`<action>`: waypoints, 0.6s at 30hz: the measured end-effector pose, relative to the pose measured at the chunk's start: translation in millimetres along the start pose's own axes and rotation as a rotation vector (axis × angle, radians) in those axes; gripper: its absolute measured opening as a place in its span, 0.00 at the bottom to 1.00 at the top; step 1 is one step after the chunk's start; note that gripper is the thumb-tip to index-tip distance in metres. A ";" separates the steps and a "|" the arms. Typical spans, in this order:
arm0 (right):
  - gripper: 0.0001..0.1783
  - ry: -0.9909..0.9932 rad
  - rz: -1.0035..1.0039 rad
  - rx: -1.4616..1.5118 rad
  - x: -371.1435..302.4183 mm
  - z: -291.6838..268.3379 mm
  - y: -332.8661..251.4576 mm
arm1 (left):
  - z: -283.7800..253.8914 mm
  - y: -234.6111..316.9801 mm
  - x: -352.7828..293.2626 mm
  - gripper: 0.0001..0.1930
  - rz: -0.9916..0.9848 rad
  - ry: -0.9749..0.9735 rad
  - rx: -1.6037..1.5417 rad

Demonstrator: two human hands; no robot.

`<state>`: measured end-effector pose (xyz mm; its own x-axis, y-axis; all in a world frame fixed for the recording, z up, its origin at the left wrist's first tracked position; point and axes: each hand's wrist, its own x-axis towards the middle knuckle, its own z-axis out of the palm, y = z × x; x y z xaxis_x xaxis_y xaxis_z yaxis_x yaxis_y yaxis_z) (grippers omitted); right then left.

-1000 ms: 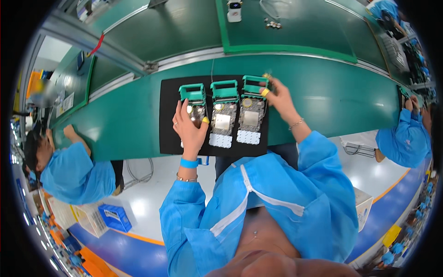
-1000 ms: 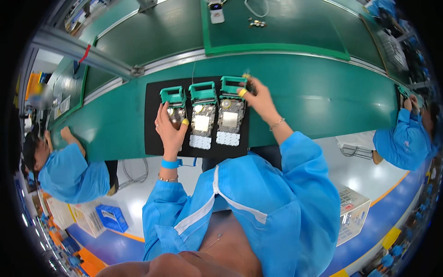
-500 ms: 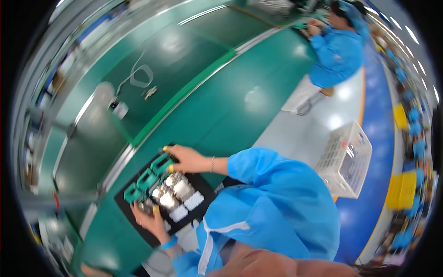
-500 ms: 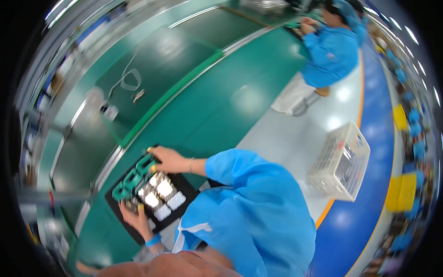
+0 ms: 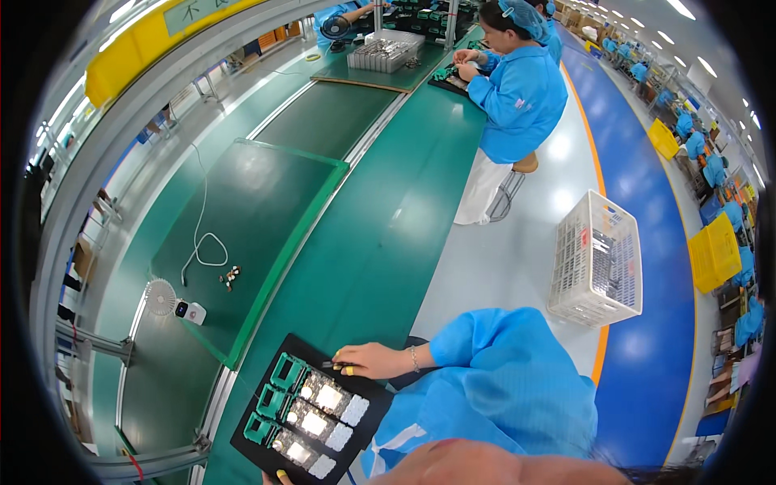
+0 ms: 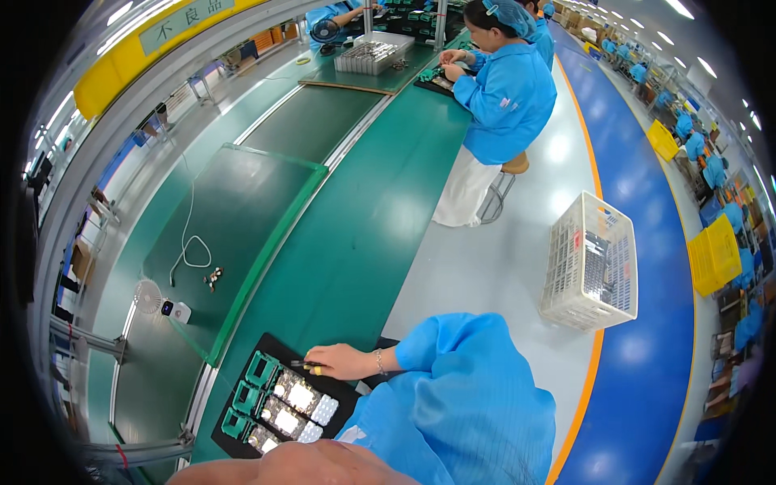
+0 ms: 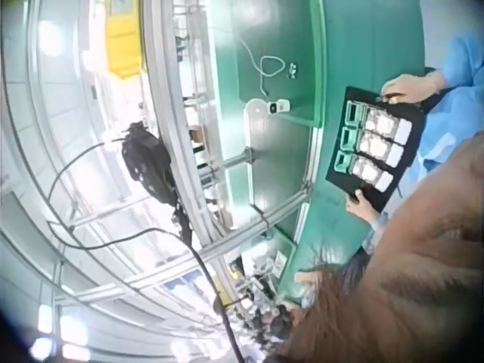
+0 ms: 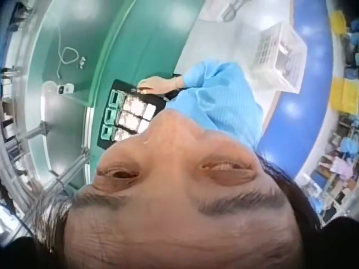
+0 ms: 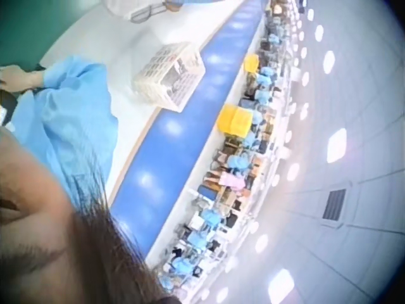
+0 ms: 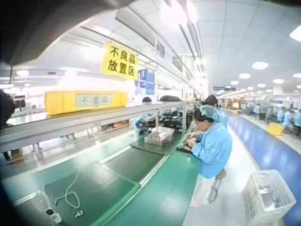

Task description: Manually assemble components onto circuit boards on a factory production line.

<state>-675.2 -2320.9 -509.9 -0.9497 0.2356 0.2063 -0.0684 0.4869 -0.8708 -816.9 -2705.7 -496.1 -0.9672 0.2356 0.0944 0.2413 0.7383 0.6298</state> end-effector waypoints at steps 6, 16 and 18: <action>0.12 0.302 0.050 -0.202 8.7 -73.7 22.8 | 58.3 12.6 12.5 0.26 -0.170 -0.333 -0.247; 0.15 0.324 0.054 -0.196 -12.6 -97.9 -6.3 | 165.7 193.8 29.0 0.26 -0.176 -0.593 -0.845; 0.20 0.269 0.036 -0.278 -15.5 -93.4 -0.7 | 177.2 236.0 25.6 0.27 -0.229 -0.685 -1.064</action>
<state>-631.9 -2246.3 -470.8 -0.8334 0.4506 0.3201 0.0838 0.6754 -0.7327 -770.9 -2413.4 -481.6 -0.6641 0.6801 -0.3105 -0.4118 0.0138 0.9112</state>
